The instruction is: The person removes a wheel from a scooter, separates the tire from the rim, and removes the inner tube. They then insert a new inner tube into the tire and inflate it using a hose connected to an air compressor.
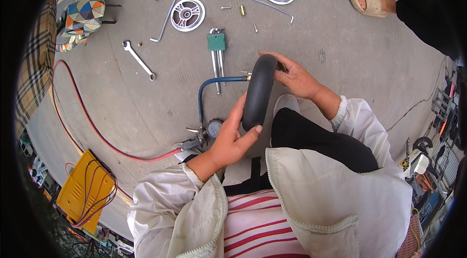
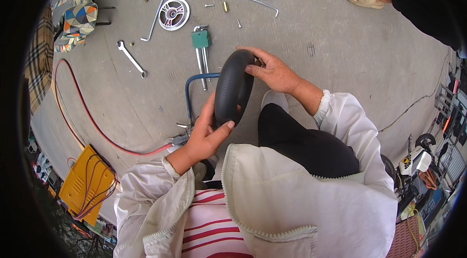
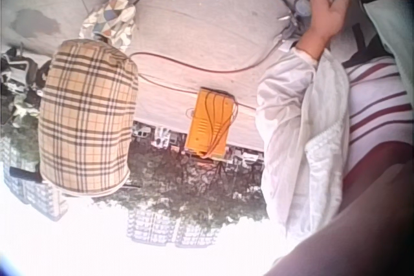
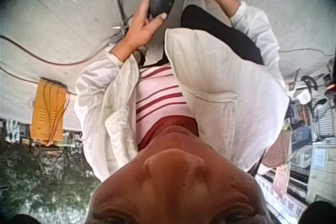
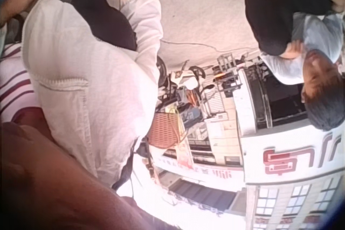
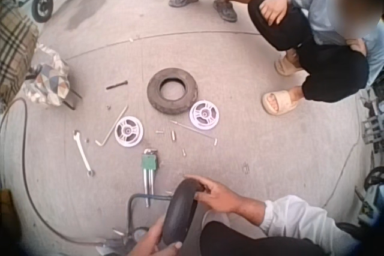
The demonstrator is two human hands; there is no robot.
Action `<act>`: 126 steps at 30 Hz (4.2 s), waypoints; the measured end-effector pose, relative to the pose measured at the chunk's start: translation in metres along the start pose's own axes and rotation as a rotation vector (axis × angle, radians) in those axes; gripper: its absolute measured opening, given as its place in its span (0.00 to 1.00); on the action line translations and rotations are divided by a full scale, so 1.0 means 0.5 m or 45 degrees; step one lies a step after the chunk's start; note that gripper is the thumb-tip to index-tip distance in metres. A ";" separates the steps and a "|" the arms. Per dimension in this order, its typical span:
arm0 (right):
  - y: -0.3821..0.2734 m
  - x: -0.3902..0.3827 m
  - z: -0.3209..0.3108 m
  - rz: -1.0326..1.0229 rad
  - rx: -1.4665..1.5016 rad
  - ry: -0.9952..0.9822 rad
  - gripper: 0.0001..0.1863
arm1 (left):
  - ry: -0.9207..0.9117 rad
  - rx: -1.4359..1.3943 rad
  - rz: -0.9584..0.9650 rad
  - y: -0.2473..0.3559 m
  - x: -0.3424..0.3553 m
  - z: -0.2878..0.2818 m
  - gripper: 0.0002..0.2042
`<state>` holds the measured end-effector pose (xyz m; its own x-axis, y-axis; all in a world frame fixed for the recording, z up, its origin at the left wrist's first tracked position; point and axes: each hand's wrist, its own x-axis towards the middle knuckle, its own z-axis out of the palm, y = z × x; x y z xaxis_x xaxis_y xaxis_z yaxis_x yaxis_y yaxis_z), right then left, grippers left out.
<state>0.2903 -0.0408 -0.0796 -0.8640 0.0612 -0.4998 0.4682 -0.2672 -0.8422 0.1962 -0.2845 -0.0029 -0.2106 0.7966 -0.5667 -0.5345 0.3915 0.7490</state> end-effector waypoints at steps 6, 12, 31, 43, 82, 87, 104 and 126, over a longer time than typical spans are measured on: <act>-0.013 -0.004 0.005 -0.053 -0.059 0.015 0.33 | 0.029 0.204 0.141 -0.036 -0.003 0.001 0.39; -0.019 -0.004 0.009 -0.135 -0.132 0.094 0.28 | 0.064 0.156 0.118 -0.036 0.004 -0.009 0.40; 0.007 -0.007 -0.007 0.218 0.561 0.138 0.24 | 0.164 -0.693 -0.024 0.078 0.062 -0.079 0.28; 0.002 -0.008 -0.002 0.323 0.537 0.143 0.21 | 0.249 -0.649 -0.013 0.132 0.078 -0.018 0.22; 0.070 -0.003 -0.040 0.396 0.618 0.148 0.24 | 0.033 2.184 -0.140 -0.426 -0.199 -0.380 0.16; 0.069 -0.003 -0.043 0.396 0.623 0.094 0.24 | 0.031 2.183 -0.165 -0.435 -0.202 -0.383 0.18; 0.063 -0.006 -0.043 0.503 0.565 0.198 0.36 | -0.072 2.215 -0.437 -0.345 -0.163 -0.332 0.18; 0.080 -0.035 -0.012 0.690 0.912 0.066 0.35 | 0.122 -0.022 0.105 0.048 0.100 -0.011 0.40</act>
<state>0.3251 -0.0470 -0.1059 -0.5403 -0.2090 -0.8151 0.5665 -0.8066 -0.1686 0.1681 -0.2380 -0.0150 -0.3314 0.7775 -0.5345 -0.5257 0.3183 0.7889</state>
